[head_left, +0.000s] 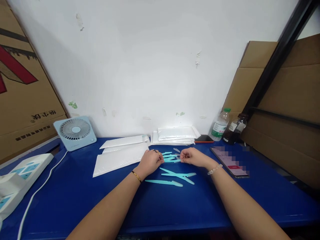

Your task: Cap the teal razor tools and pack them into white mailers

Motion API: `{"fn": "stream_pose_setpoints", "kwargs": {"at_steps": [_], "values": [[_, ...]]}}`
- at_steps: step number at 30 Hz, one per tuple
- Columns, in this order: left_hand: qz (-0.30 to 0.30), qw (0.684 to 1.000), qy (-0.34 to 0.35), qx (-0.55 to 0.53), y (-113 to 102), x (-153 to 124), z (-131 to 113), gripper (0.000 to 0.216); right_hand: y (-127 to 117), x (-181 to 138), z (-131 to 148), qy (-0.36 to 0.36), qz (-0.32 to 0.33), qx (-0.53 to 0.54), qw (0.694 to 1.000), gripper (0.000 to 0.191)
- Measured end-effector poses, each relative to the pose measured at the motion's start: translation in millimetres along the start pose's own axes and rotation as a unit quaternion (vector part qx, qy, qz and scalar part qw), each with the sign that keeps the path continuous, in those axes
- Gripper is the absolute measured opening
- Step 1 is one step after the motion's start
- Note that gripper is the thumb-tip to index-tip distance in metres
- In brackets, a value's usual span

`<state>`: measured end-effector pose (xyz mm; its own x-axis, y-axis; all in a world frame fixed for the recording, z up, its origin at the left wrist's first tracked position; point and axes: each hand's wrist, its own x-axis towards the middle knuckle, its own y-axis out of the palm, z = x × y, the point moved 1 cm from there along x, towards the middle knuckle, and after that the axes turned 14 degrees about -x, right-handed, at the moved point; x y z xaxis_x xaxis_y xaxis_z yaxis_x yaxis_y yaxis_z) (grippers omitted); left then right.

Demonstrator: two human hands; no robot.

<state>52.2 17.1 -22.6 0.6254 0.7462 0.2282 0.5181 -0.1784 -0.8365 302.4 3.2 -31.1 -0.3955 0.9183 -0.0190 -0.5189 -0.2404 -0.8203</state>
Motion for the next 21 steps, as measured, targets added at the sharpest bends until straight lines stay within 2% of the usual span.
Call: {"fn": "stream_pose_setpoints", "kwargs": {"at_steps": [5, 9, 12, 17, 19, 21], "values": [[-0.002, 1.000, -0.005, 0.002, -2, 2, 3, 0.017, -4, -2, 0, 0.006, 0.009, 0.047, 0.999, 0.033], [-0.018, 0.999, -0.030, 0.010, -7, 3, 13, 0.017, -14, -5, -7, 0.024, -0.026, 0.047, 0.998, 0.031], [-0.008, 0.999, -0.037, 0.012, -6, 4, 18, 0.017, -15, -3, -11, 0.045, -0.054, 0.018, 0.997, 0.028], [-0.041, 0.999, -0.008, -0.016, -4, 1, 8, 0.022, -17, -6, -7, 0.041, -0.108, -0.055, 0.992, 0.025], [-0.005, 0.999, 0.021, -0.048, -3, -2, 0, 0.023, -22, -12, -3, 0.023, -0.062, -0.038, 0.997, 0.026], [0.051, 0.995, 0.046, -0.078, -2, -4, -8, 0.025, -25, -19, 2, 0.008, 0.039, -0.026, 0.999, 0.029]]}}
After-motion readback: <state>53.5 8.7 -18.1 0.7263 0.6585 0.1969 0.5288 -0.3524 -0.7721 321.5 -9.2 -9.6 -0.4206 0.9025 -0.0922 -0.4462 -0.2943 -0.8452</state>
